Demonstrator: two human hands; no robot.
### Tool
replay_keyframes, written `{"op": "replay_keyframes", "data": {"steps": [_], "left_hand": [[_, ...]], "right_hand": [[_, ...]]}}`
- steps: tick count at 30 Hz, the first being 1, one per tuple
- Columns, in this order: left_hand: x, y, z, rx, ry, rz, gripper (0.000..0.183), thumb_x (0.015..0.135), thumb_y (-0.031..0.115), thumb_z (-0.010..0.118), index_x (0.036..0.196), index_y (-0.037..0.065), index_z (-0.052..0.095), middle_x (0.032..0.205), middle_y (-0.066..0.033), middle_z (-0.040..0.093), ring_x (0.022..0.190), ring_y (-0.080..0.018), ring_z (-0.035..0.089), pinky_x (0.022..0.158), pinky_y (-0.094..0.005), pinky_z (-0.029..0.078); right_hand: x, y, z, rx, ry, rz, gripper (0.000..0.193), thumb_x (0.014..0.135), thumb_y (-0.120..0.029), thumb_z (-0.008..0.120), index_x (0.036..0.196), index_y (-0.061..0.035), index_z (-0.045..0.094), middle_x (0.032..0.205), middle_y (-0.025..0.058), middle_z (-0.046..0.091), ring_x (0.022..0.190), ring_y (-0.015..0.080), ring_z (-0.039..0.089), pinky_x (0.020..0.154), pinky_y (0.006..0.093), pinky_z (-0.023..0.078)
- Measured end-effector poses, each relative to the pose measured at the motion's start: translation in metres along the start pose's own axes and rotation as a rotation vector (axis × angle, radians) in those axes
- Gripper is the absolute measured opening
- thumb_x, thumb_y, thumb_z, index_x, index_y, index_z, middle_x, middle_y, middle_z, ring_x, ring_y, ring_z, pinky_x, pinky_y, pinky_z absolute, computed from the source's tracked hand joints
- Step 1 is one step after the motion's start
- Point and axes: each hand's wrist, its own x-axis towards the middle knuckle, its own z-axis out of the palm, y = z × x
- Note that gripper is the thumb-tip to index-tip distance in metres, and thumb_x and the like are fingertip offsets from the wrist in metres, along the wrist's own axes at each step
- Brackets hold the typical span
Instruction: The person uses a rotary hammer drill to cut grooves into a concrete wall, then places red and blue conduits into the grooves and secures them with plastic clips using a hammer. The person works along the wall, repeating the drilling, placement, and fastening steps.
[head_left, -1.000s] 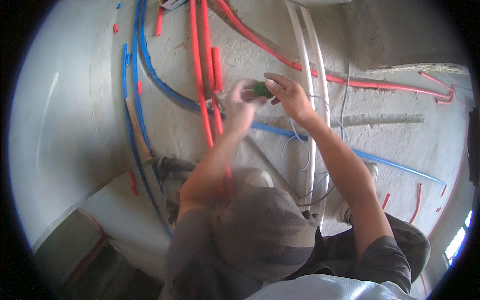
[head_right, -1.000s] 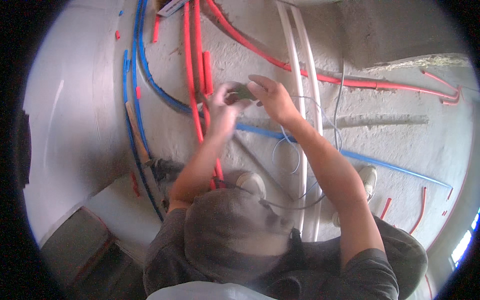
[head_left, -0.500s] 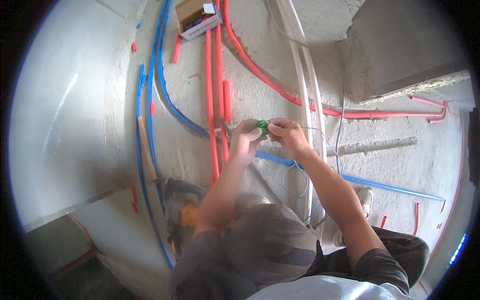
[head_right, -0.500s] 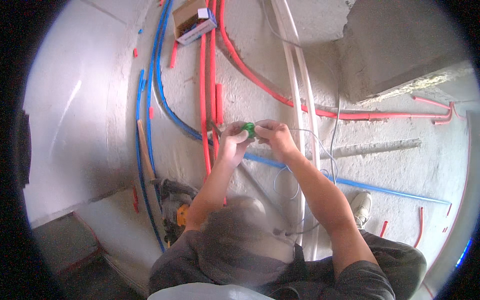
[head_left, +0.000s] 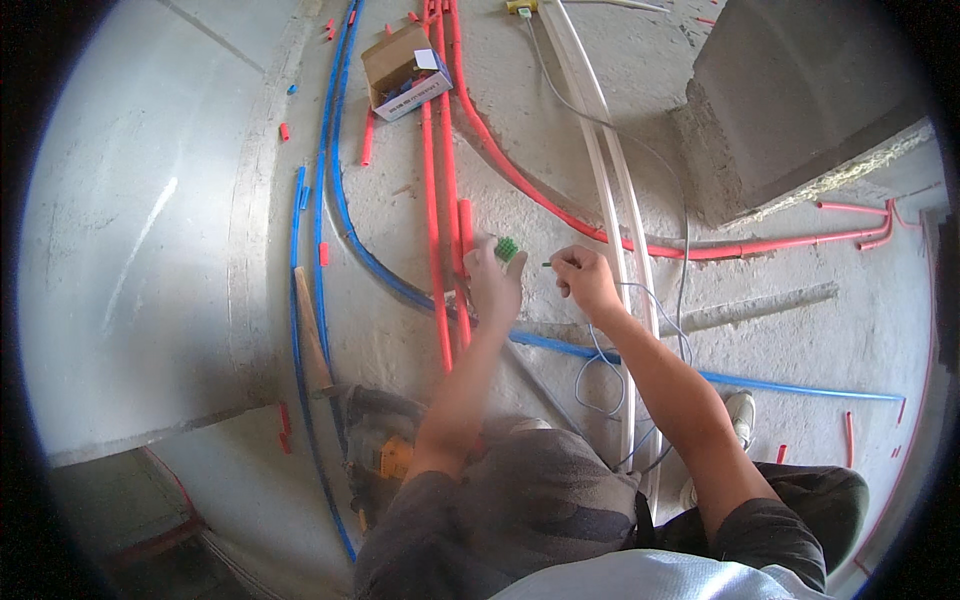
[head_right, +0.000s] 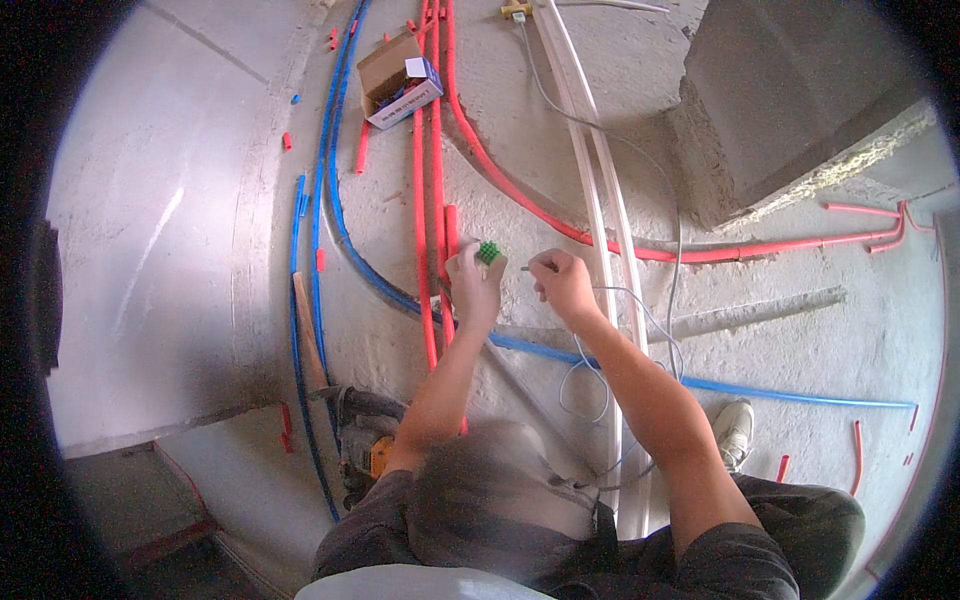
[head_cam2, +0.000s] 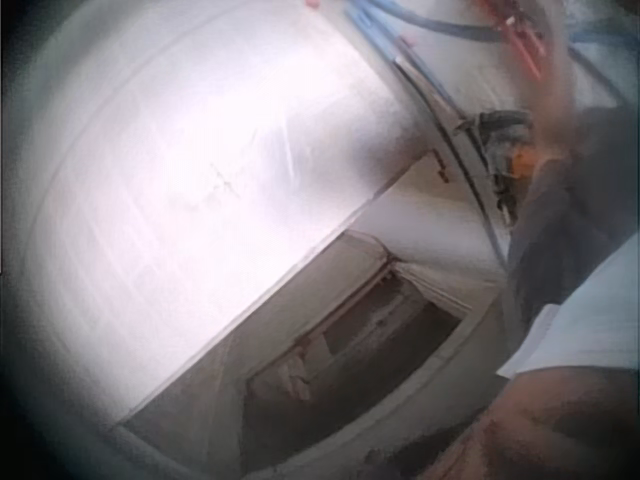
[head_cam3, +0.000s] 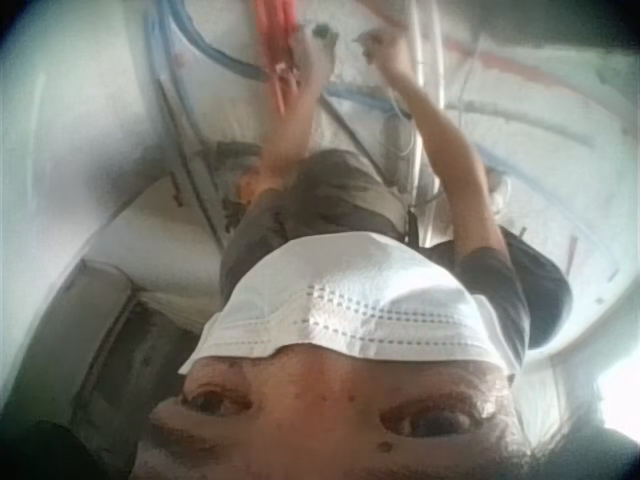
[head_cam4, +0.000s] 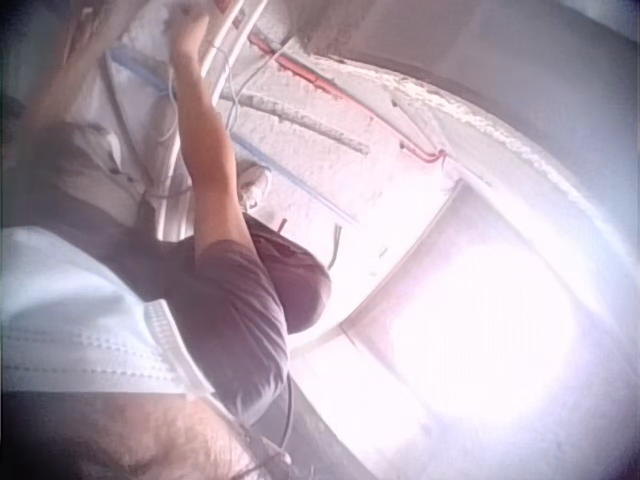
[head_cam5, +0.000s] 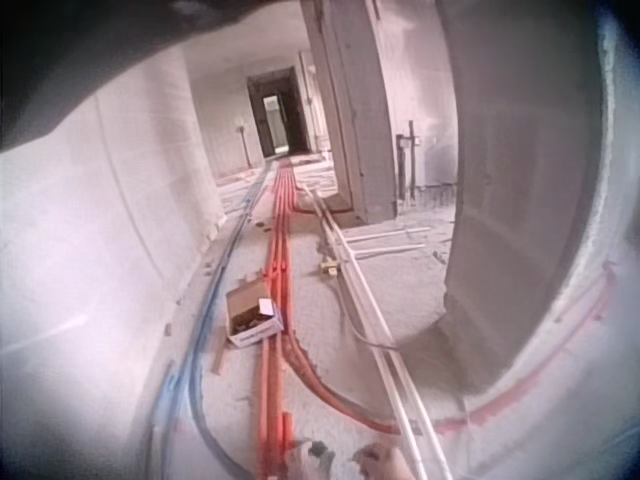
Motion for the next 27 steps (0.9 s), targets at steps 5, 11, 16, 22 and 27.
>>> {"op": "replay_keyframes", "data": {"steps": [5, 11, 16, 22, 27], "left_hand": [[-0.035, -0.015, -0.015, -0.884, -0.615, -0.900, 0.045, 0.107, 0.043, 0.048, 0.133, 0.009, 0.063, 0.130, -0.0130, 0.067, 0.115, -0.0297, 0.066, 0.098, -0.0515, 0.056], [-0.047, 0.011, -0.027, -1.187, -0.689, -1.126, 0.033, 0.107, 0.022, 0.065, 0.134, 0.004, 0.066, 0.117, -0.0043, 0.072, 0.104, -0.0175, 0.066, 0.083, -0.0332, 0.052], [-0.050, 0.056, -0.047, -0.861, -1.115, -0.815, 0.042, 0.103, 0.008, 0.059, 0.143, -0.004, 0.059, 0.121, -0.0113, 0.069, 0.107, -0.0191, 0.065, 0.093, -0.0328, 0.052], [-0.048, 0.048, -0.072, -0.847, -1.241, -0.824, 0.039, 0.100, 0.001, 0.055, 0.138, -0.004, 0.061, 0.121, -0.0146, 0.069, 0.104, -0.0219, 0.067, 0.094, -0.0367, 0.055], [-0.059, 0.032, -0.107, -0.773, -1.208, -0.788, 0.017, 0.099, 0.007, 0.058, 0.114, 0.000, 0.063, 0.101, -0.0124, 0.069, 0.088, -0.0213, 0.067, 0.082, -0.0344, 0.053]], "right_hand": [[-0.031, -0.007, 0.018, -0.557, -0.180, -0.295, 0.024, 0.093, -0.020, 0.069, 0.107, -0.0029, 0.077, 0.101, 0.0187, 0.075, 0.098, 0.0365, 0.072, 0.086, 0.0493, 0.058], [-0.069, -0.051, -0.027, -0.973, -0.320, -0.553, 0.031, 0.091, -0.029, 0.075, 0.111, -0.0063, 0.068, 0.113, 0.0178, 0.069, 0.100, 0.0421, 0.073, 0.083, 0.0551, 0.059], [-0.118, -0.083, -0.252, -1.263, -0.469, -0.220, 0.039, 0.095, -0.032, 0.075, 0.118, -0.0008, 0.068, 0.116, 0.0209, 0.072, 0.108, 0.0392, 0.071, 0.091, 0.0531, 0.057], [-0.381, -0.083, -0.416, -1.511, -0.177, 0.491, 0.042, 0.098, -0.023, 0.076, 0.132, -0.0011, 0.066, 0.117, 0.0194, 0.073, 0.107, 0.0337, 0.070, 0.095, 0.0464, 0.056], [-0.469, -0.017, -0.460, -1.374, -0.115, 0.747, 0.040, 0.100, -0.022, 0.073, 0.133, -0.0009, 0.066, 0.118, 0.0203, 0.073, 0.107, 0.0314, 0.070, 0.095, 0.0446, 0.056]]}}
